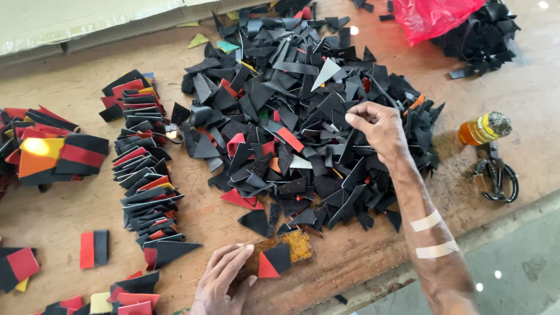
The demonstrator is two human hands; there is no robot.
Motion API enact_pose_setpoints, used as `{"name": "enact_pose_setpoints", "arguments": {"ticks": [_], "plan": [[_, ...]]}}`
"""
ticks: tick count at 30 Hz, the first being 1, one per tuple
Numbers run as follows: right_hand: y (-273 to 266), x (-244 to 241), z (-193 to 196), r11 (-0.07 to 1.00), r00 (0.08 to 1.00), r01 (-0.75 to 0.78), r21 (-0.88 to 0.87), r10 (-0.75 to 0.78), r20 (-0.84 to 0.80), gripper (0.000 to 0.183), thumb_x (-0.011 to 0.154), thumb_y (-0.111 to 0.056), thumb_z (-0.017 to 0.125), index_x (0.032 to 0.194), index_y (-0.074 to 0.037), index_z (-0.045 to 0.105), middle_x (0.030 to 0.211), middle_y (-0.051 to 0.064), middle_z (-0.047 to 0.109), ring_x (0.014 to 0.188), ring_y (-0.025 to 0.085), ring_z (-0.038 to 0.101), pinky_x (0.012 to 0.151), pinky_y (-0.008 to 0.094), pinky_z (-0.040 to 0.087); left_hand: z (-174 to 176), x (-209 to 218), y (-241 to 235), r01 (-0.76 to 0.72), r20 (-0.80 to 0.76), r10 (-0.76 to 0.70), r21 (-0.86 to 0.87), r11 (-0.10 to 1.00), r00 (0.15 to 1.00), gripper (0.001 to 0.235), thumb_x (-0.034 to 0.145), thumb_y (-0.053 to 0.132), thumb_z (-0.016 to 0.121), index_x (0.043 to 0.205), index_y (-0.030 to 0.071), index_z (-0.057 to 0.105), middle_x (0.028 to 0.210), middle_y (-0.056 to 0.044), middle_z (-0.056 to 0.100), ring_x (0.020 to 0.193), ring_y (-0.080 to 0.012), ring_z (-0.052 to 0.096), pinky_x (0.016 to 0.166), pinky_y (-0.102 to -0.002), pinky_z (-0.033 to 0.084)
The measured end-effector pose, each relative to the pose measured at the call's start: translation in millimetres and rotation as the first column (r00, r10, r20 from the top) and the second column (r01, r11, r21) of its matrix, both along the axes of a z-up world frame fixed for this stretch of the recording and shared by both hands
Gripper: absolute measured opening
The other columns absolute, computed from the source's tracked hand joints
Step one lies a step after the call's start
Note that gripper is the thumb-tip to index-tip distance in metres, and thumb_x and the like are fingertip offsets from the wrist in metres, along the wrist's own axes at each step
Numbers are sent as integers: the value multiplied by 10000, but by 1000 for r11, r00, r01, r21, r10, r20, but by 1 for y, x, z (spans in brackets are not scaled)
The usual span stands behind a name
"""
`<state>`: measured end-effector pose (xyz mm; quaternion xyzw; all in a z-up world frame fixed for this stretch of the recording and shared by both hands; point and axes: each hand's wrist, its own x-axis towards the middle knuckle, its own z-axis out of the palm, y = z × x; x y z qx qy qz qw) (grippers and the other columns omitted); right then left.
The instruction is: The person assembles small triangular pieces of colored material on a wooden table. They pick pieces from a pile, align them on a small wooden block, and place the assembled units into a growing stack. The process repeats with different color combinations throughout the clip.
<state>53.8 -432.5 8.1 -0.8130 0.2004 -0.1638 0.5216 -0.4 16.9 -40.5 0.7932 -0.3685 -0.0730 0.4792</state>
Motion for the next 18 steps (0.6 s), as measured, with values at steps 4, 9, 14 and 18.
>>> {"name": "enact_pose_setpoints", "arguments": {"ticks": [4,9,14,18], "plan": [[-9,-9,5,999,999,-42,0,42,-21,102,891,-71,755,987,-49,730,895,-25,708,819,34,641,758,215,526,12,2,-3,7,-6,-7,7,1000,1000,639,658,32,835,1271,47,659,1248,-107,708,1209,-331,625,999,-423,512],[3,-8,21,833,989,-110,-542,145,22,105,881,-48,785,951,-7,718,920,86,699,869,162,676,798,301,522,37,3,-8,-17,-1,17,43,999,1000,626,696,6,801,1298,26,632,1290,-137,678,1241,-368,594,1030,-418,494],[20,7,37,602,969,-83,-794,235,77,50,906,-55,804,930,-34,765,956,105,701,925,237,658,835,355,505,49,-4,-2,-12,-119,26,118,993,993,614,767,35,779,1349,19,585,1318,-141,648,1287,-371,555,1058,-425,476],[49,-6,76,917,996,-5,-398,37,75,38,1047,-89,751,1030,-66,727,970,6,721,775,87,640,710,253,506,56,0,0,23,-88,-10,141,990,996,604,818,70,761,1380,4,552,1352,-147,631,1292,-371,536,1059,-440,466]]}}
